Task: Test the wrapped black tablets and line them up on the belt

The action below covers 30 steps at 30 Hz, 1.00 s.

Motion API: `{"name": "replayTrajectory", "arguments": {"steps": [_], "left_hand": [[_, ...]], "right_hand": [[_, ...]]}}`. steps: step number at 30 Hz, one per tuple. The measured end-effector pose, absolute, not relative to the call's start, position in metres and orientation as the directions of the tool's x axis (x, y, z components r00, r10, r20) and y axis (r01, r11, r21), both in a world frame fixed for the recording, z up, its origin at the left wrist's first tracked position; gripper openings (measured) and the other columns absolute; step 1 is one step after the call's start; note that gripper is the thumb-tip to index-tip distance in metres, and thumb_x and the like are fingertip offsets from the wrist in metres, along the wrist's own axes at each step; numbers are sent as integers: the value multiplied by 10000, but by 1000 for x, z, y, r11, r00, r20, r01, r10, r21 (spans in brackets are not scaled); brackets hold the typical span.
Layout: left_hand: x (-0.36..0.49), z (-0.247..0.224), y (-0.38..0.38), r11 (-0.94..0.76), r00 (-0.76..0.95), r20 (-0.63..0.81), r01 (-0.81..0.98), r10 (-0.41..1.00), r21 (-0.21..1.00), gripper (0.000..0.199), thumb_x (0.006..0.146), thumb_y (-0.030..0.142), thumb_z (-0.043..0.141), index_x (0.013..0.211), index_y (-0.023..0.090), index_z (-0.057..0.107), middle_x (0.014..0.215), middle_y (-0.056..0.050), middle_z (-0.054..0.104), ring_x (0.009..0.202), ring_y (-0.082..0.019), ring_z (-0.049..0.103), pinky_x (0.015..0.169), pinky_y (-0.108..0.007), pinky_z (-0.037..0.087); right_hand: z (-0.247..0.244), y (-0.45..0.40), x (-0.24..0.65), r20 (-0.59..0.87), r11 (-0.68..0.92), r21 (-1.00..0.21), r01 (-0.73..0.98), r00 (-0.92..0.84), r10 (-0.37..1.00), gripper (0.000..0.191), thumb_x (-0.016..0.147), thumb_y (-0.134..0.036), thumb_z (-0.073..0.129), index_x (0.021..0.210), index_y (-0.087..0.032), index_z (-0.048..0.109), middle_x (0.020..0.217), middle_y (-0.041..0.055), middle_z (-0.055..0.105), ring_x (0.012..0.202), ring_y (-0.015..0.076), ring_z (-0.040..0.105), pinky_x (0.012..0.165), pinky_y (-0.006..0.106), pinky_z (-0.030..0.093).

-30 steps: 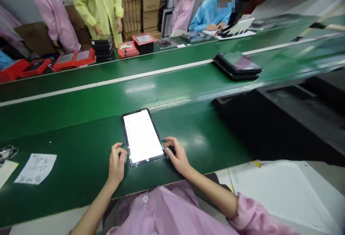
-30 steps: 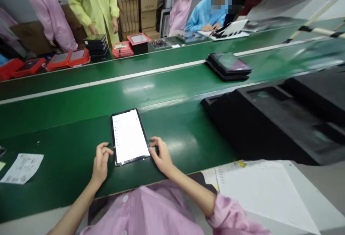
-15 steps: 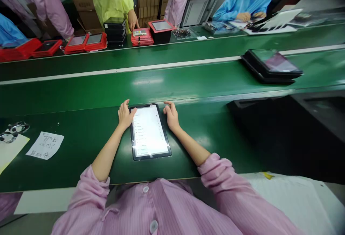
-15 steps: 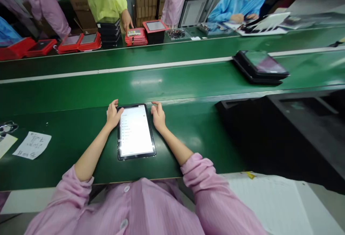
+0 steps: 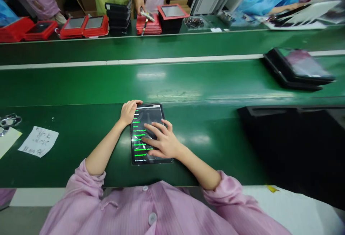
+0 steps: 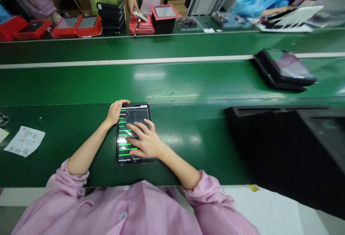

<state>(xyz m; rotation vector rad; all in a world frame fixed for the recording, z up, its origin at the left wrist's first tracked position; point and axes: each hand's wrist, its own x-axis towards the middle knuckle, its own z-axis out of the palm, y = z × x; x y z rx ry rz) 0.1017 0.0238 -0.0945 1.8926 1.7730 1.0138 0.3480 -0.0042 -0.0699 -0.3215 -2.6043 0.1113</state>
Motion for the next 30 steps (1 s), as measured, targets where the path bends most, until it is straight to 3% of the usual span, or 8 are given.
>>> {"name": "replayTrajectory", "arguments": {"steps": [4,8,11,15,24,30], "left_hand": [[100,-92,22,-211,33,262,694,965,688,666,1030,559,65,1150,252,644,1182,-31,707,1090,-211,603,969,-381,404],[100,-92,22,-210,34,260,693,965,690,746,1000,630,16,1176,240,627,1137,-54,715,1064,-230,607,939,-392,402],[100,-92,22,-200,39,241,695,970,691,804,973,667,-32,1195,241,612,1130,-62,718,1076,-235,608,949,-390,398],[100,-91,21,-205,46,243,703,969,682,840,943,719,-39,1162,239,615,1131,-68,712,1078,-242,603,960,-391,400],[100,-94,19,-207,79,223,742,972,637,876,900,762,-66,1134,247,603,1155,-72,687,1060,-247,584,957,-391,400],[101,-95,19,-251,89,273,719,958,648,820,921,758,-6,1115,247,606,1120,-67,686,1026,-250,580,938,-398,387]], "right_hand": [[-67,2,354,566,960,-148,237,-776,279,501,935,-678,442,1046,-284,729,1350,90,613,1214,350,503,1129,621,133],[-64,23,368,675,879,-335,340,-564,476,501,974,-606,345,1064,-239,674,1196,114,632,1090,321,563,1095,585,243],[-69,33,369,589,811,-429,397,-558,584,490,991,-573,313,1105,-227,641,1169,119,614,1090,310,564,1088,564,268],[-78,33,360,418,769,-413,488,-648,636,506,965,-613,373,1215,-252,627,1255,117,584,1172,324,507,1115,584,216],[-82,26,358,342,817,-421,394,-765,546,590,853,-705,563,1330,-363,624,1434,79,476,1271,381,400,1143,648,107],[-79,24,356,406,898,-329,293,-814,415,452,860,-709,570,1083,-365,759,1415,63,524,1285,387,409,1141,670,55]]}}
